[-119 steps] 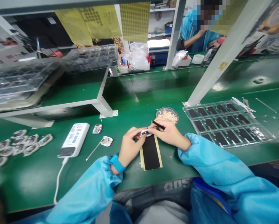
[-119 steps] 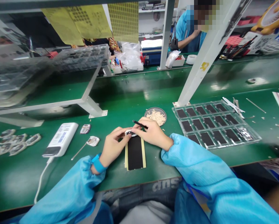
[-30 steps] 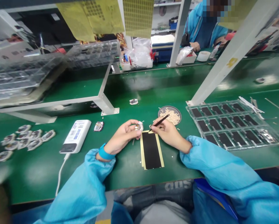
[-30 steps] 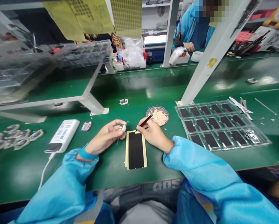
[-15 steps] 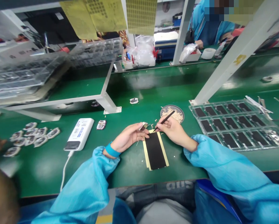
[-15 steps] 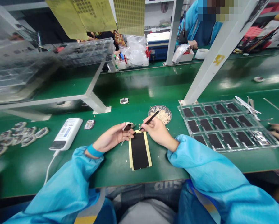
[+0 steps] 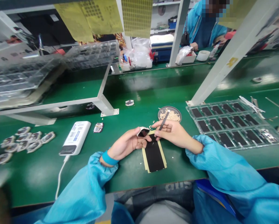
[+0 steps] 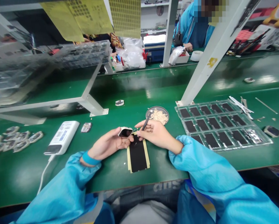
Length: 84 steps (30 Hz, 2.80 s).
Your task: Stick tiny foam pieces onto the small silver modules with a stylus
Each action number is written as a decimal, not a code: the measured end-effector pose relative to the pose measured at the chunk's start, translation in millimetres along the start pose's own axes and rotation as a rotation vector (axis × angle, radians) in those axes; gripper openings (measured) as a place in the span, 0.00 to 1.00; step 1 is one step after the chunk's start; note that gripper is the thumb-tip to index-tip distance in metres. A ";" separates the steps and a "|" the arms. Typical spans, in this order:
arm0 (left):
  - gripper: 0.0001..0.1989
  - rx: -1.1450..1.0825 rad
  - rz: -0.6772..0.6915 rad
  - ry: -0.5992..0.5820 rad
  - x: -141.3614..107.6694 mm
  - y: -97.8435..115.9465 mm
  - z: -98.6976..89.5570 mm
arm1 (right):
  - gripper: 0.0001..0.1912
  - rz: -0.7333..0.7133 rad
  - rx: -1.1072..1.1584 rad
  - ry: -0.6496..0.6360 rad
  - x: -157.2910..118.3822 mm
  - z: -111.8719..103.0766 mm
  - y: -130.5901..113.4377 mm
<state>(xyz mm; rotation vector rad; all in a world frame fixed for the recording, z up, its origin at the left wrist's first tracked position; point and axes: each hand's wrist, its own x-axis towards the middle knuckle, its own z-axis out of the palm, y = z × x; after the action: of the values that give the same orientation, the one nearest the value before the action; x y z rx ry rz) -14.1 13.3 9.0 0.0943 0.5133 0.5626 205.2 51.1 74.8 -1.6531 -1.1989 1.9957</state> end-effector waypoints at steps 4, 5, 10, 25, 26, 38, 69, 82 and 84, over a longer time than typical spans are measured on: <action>0.22 0.015 0.003 -0.030 -0.3 -1.1 2.1 | 0.19 0.030 0.025 0.010 -0.2 5.2 0.1; 0.22 0.015 0.003 -0.034 -0.1 -1.4 2.1 | 0.18 0.032 0.028 0.016 0.3 5.6 0.4; 0.26 0.005 -0.021 -0.043 0.8 -2.5 0.6 | 0.17 0.045 0.062 0.033 2.1 5.4 1.9; 0.25 -0.039 0.005 0.178 2.3 8.2 3.0 | 0.17 0.007 -0.042 0.008 -11.6 -33.9 -27.6; 0.25 -0.044 -0.006 0.205 3.2 9.3 2.2 | 0.17 0.002 -0.078 0.072 -19.5 -46.9 -37.7; 0.20 -0.072 -0.086 0.237 -7.6 8.3 15.2 | 0.03 -0.046 -0.264 1.531 -130.7 -289.3 -75.5; 0.18 0.377 0.212 0.377 12.7 -25.6 12.0 | 0.07 -0.437 -0.262 0.222 -2.7 -7.9 -8.9; 0.20 0.392 0.158 0.376 12.7 -27.2 6.7 | 0.12 -0.720 -0.579 0.012 -1.4 -3.7 11.6; 0.21 0.397 0.154 0.373 12.5 -27.5 5.8 | 0.12 -0.704 -0.587 0.011 -2.3 -3.7 11.5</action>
<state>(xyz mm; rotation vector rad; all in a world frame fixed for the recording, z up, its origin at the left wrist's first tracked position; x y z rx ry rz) 11.1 -3.0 2.5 0.4143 0.9844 0.6266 212.5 44.1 67.8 -1.1634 -2.1283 1.2587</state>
